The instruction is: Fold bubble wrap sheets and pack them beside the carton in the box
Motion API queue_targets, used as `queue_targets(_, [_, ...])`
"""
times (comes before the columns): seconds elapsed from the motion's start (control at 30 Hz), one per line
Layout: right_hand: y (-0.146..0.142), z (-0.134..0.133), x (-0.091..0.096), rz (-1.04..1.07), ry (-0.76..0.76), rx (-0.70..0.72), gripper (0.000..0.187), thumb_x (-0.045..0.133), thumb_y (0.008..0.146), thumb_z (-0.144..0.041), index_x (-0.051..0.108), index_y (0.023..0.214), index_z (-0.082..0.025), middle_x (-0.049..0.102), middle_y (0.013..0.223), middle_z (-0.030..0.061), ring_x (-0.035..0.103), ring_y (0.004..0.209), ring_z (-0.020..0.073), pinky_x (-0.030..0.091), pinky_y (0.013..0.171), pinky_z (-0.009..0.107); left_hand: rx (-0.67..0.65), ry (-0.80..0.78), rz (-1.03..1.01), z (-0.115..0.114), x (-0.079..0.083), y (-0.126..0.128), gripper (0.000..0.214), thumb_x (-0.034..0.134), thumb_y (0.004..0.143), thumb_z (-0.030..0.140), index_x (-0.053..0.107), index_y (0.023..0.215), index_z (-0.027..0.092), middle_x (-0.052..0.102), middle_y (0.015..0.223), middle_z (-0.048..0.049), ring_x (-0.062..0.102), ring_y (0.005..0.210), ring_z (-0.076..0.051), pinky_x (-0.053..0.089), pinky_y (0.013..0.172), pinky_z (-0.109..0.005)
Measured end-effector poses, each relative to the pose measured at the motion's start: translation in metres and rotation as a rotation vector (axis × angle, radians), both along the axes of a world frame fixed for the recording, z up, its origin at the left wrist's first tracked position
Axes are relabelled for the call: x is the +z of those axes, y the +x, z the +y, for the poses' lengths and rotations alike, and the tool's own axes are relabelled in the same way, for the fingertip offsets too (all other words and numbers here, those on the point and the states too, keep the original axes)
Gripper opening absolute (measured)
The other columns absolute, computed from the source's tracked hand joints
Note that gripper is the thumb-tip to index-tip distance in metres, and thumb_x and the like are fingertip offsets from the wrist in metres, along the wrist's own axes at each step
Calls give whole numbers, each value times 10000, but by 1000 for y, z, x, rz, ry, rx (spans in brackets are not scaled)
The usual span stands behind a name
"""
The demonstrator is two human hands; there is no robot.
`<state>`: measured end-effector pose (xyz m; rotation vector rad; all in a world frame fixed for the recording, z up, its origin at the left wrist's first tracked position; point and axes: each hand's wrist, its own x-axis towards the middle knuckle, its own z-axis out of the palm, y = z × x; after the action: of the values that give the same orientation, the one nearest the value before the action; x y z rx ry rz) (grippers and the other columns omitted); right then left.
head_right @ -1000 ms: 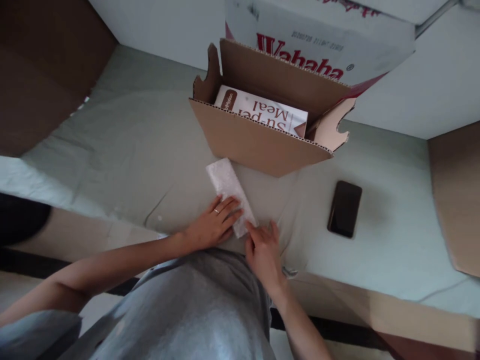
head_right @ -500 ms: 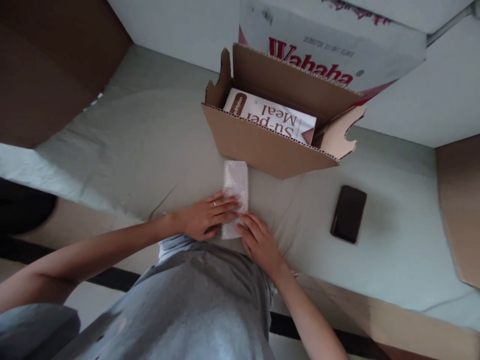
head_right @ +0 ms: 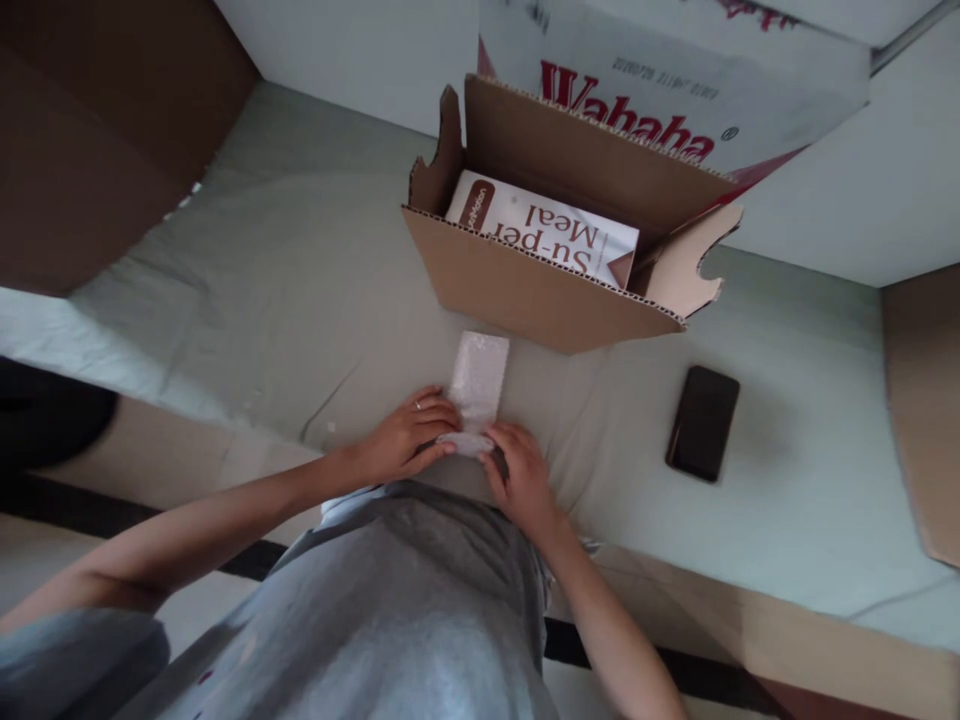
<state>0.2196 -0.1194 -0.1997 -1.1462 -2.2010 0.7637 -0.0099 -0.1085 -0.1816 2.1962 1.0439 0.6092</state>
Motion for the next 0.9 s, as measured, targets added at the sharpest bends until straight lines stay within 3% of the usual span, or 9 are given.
queue_targets(0.2, [-2, 3, -8, 58, -17, -76, 538, 511, 890, -238, 321, 1392, -262, 599, 1102, 111, 615, 940, 215, 539, 830, 420, 249, -21, -70, 7, -8, 12, 279, 464, 926, 265, 546, 1166, 148, 696, 1029, -73, 636, 924, -179, 347, 1070, -455])
queue_targets(0.33, [-4, 9, 2, -28, 162, -90, 544, 572, 859, -265, 371, 1364, -286, 518, 1239, 121, 505, 1168, 273, 464, 945, 498, 327, -56, -90, 15, -8, 18, 246, 454, 906, 211, 565, 1118, 156, 705, 999, -59, 644, 757, -150, 370, 1052, -451])
queue_targets(0.47, [-6, 11, 6, -230, 304, 42, 509, 605, 835, -281, 446, 1318, -278, 441, 1381, 106, 334, 1334, 305, 380, 1034, 528, 403, -169, -65, 25, 1, 20, 264, 466, 857, 144, 595, 1087, 150, 699, 834, -29, 612, 662, -141, 466, 935, -382])
queue_targets(0.6, [-11, 17, 4, -324, 327, 74, 449, 502, 878, -214, 452, 1324, -238, 508, 1356, 99, 356, 1332, 272, 359, 1048, 510, 429, -238, 1, 36, 7, 23, 252, 480, 828, 106, 634, 1026, 128, 652, 674, -7, 609, 672, -155, 493, 859, -348])
queue_targets(0.77, [-18, 31, 9, -371, 338, 186, 378, 449, 883, -182, 508, 1255, -157, 606, 1215, 122, 474, 1232, 246, 314, 1089, 499, 387, -282, 46, 42, 12, 23, 218, 484, 856, 145, 657, 990, 132, 689, 765, -38, 639, 746, -162, 497, 825, -319])
queue_targets(0.83, [-19, 34, 10, -364, 334, 177, 352, 458, 875, -183, 533, 1217, -146, 628, 1157, 123, 510, 1181, 243, 312, 1093, 499, 382, -223, 13, 41, 12, 18, 256, 456, 891, 185, 631, 1071, 132, 702, 853, -60, 647, 787, -168, 507, 804, -315])
queue_targets(0.9, [-19, 33, 9, -347, 322, 142, 337, 471, 862, -178, 548, 1189, -142, 628, 1134, 126, 515, 1162, 248, 328, 1084, 500, 358, -68, -7, 40, 9, 10, 302, 426, 906, 189, 592, 1149, 123, 689, 997, -97, 634, 942, -201, 498, 863, -354])
